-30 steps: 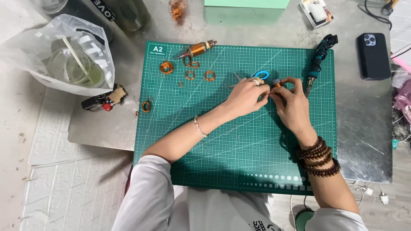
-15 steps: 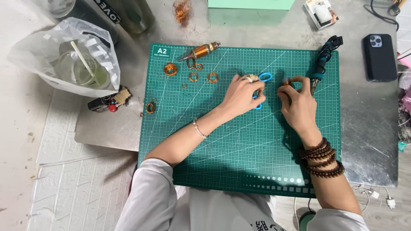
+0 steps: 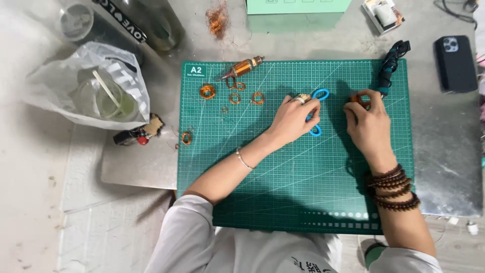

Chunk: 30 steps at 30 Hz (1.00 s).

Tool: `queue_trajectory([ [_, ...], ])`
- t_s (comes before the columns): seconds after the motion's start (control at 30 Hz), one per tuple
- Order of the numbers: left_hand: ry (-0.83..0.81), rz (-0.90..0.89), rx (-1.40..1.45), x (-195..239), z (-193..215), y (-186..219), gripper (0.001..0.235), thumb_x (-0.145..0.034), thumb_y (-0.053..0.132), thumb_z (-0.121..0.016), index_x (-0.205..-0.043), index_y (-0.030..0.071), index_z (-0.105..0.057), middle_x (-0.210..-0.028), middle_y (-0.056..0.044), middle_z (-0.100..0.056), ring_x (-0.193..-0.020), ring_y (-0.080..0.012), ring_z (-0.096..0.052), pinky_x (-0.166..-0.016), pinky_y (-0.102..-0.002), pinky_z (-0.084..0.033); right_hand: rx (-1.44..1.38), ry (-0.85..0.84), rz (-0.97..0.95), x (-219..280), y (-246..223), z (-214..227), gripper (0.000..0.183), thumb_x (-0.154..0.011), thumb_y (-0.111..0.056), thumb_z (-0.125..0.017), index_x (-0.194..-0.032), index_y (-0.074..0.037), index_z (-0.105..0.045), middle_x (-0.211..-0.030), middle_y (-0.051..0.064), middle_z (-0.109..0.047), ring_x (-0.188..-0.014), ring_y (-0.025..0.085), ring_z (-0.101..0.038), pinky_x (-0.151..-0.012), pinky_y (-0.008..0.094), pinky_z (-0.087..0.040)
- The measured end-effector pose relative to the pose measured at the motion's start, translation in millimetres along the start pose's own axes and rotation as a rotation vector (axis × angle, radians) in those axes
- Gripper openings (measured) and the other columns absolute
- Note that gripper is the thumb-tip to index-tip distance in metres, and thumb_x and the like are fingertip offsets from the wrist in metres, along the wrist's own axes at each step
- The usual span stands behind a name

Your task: Assembling and inspecting small copper coils using scissors on a cutting mat

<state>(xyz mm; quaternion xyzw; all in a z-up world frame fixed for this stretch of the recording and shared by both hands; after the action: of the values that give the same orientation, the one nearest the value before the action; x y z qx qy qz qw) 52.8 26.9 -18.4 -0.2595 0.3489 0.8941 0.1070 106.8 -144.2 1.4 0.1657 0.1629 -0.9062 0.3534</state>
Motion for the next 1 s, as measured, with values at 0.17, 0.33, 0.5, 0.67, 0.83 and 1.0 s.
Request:
queue_trajectory([
  [0.17, 0.026, 0.01, -0.108, -2.1, 8.6, -1.8, 0.008, -0.077, 0.018, -0.055, -0.076, 0.022, -0.049, -0.063, 0.004, -0.053, -0.065, -0.0193, -0.059, -0.064, -0.032, -0.041, 0.095, 0.018, 0.033, -9.7, -8.9, 10.5, 0.004, -0.085, -0.006, -0.072, -0.088, -0.009, -0.072, -0.115, 0.011, -0.054, -0.09, 0.032, -0.066, -0.069, 0.033, -0.058],
  [0.33, -0.182, 0.177, -0.029, -5.5, 17.7, -8.1, 0.008, -0.08, 0.014, -0.065, -0.08, 0.013, -0.058, -0.073, 0.0, -0.058, -0.062, -0.0133, -0.054, -0.07, -0.034, -0.039, 0.069, -0.004, 0.059, -13.6, -1.8, 12.1, 0.006, -0.095, -0.006, -0.065, -0.09, -0.006, -0.069, -0.118, 0.015, -0.051, -0.089, 0.034, -0.057, -0.046, 0.036, -0.052],
  [0.5, -0.234, 0.252, 0.278, -12.9, 42.4, -7.2, 0.004, -0.085, 0.007, -0.057, -0.084, 0.01, -0.055, -0.081, -0.003, -0.058, -0.075, -0.0155, -0.057, -0.069, -0.027, -0.048, 0.064, -0.008, 0.06, -11.7, -2.3, 11.8, 0.008, -0.094, -0.011, -0.063, -0.086, -0.011, -0.064, -0.116, 0.014, -0.051, -0.085, 0.035, -0.055, -0.04, 0.039, -0.046],
  [0.67, -0.181, 0.329, 0.36, 2.4, 52.7, -24.4, 0.008, -0.084, 0.003, -0.058, -0.088, 0.009, -0.061, -0.079, -0.001, -0.061, -0.075, -0.013, -0.056, -0.07, -0.026, -0.046, -0.107, -0.005, 0.044, -14.7, 2.1, 16.7, 0.009, -0.095, -0.007, -0.062, -0.087, -0.005, -0.064, -0.114, 0.015, -0.048, -0.093, 0.034, -0.056, -0.047, 0.037, -0.047],
  [0.83, -0.032, 0.258, 0.23, 3.5, 79.5, -15.1, 0.006, -0.09, 0.003, -0.056, -0.093, 0.002, -0.061, -0.083, -0.006, -0.056, -0.068, -0.0134, -0.051, -0.06, -0.024, -0.043, -0.065, 0.044, 0.05, -14.9, -2.3, 19.6, 0.009, -0.092, -0.004, -0.06, -0.083, -0.004, -0.062, -0.109, 0.015, -0.048, -0.085, 0.033, -0.048, -0.065, 0.041, -0.044],
  [1.0, -0.113, 0.187, 0.123, 3.5, 86.6, -8.3, 0.007, -0.092, 0.008, -0.054, -0.093, 0.003, -0.059, -0.084, -0.007, -0.055, -0.054, -0.011, -0.04, -0.051, -0.026, -0.034, 0.2, 0.062, 0.096, -11.1, -9.6, 14.2, 0.012, -0.089, -0.01, -0.062, -0.078, -0.008, -0.057, -0.111, 0.014, -0.053, -0.093, 0.034, -0.048, -0.072, 0.042, -0.038],
])
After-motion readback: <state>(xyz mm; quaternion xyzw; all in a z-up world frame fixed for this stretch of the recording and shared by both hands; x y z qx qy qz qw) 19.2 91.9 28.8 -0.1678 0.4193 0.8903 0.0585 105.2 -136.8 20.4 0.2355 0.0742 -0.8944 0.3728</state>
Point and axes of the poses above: each hand's wrist, its own x-axis away from the middle knuckle, its own z-axis out of the back of the hand, y = z × x, the point moved 4 cm from there along -x, towards the middle knuckle
